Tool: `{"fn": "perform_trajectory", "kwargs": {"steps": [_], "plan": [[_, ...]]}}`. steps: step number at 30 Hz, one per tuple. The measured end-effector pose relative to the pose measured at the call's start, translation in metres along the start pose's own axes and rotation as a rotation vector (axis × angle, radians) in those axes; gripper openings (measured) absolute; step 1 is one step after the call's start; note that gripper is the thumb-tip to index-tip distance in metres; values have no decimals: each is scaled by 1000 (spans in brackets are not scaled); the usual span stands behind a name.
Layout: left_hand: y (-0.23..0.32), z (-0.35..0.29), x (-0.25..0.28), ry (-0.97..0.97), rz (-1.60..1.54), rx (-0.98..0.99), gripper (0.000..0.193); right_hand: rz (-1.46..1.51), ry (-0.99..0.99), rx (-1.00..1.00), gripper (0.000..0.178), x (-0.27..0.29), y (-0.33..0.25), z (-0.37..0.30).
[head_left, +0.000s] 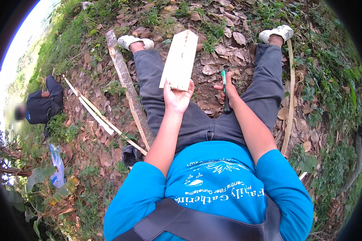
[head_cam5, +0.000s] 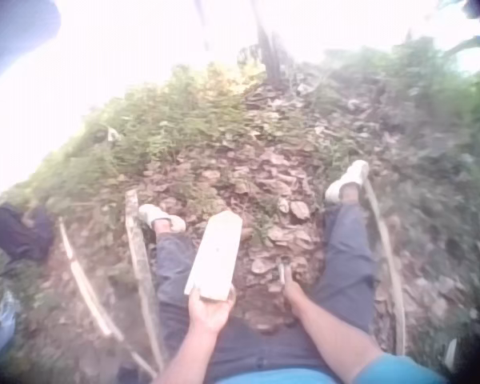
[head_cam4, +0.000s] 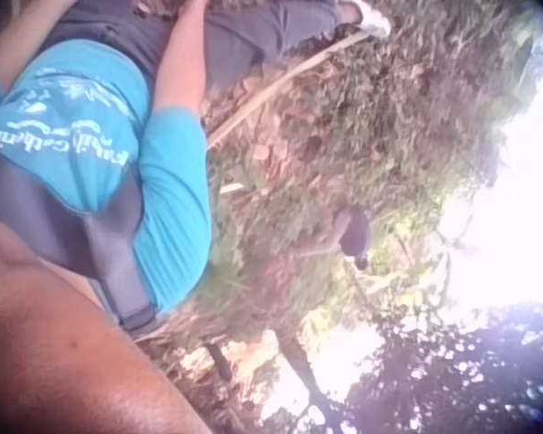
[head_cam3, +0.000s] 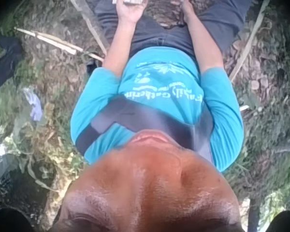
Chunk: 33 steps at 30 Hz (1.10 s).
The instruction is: The person sits on the ground and uses a small hammer to chip away at a rectangular block of wood. They repeatedly strike the wood to shape it, occasionally pausing to inspect the surface or reposition the block. The task involves manual shaping of the wood using percussive force.
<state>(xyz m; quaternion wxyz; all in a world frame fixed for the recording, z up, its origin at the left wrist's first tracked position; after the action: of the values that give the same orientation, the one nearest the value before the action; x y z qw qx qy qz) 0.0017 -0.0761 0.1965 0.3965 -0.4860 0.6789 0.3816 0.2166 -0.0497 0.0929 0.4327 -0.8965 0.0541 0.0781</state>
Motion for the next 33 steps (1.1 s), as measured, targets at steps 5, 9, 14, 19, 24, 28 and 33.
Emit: {"fn": "perform_trajectory", "kwargs": {"steps": [5, 9, 14, 19, 24, 28, 33], "plan": [[-12, 12, 27, 77, -30, 7, 46, -42, 2, -15, 101, -1, 4, 0], [-23, 16, 20, -50, -111, 107, 58, -39, -20, 1, 99, -2, 3, 3], [-66, 0, 54, 414, 138, 477, 121, -41, -16, -31, 99, -5, 8, 8], [-75, 1, 86, 554, 520, 447, 113, -70, -29, -38, 105, -4, 10, 12], [-31, 28, 88, 593, 816, 160, 93, -135, -29, -34, 105, -4, 8, 10], [14, 77, 90, 648, 1325, 2, 98, -147, -33, -57, 93, -7, 14, 18], [-3, 97, 75, 683, 2344, 111, 125, -190, -33, -28, 93, 1, 16, 20]]}}
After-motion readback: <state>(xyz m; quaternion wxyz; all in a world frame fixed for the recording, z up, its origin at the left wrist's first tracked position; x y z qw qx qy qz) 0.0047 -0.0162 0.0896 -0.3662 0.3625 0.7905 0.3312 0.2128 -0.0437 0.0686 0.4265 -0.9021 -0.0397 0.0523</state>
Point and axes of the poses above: each hand's wrist, its own z-axis towards the middle knuckle, its own x-axis out of the back of the hand, y = z × x, the point moved 7 cm from there along z, towards the middle knuckle, and after that the axes turned 10 degrees about x, right-handed, at the moved point
